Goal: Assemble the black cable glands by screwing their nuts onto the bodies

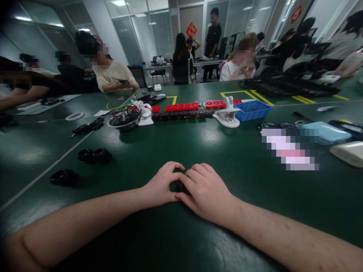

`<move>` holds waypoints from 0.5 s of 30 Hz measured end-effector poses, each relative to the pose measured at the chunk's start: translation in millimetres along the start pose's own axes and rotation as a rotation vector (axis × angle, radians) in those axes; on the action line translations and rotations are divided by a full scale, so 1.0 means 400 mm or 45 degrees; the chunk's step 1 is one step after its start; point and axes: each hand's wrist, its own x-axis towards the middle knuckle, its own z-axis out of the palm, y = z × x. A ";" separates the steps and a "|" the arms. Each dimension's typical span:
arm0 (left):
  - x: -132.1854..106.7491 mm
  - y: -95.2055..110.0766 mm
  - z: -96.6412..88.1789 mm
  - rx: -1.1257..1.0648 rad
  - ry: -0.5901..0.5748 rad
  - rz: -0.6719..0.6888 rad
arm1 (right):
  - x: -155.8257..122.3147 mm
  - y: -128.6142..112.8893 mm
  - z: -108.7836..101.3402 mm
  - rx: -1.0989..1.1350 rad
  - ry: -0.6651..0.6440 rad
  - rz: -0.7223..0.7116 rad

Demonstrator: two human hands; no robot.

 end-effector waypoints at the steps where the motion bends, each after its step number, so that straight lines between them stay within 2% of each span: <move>1: 0.000 -0.001 0.001 -0.001 0.001 -0.003 | 0.000 0.000 0.000 -0.006 -0.001 -0.003; 15: 0.000 0.004 -0.005 0.035 -0.018 0.019 | -0.004 -0.001 -0.001 -0.026 -0.076 0.063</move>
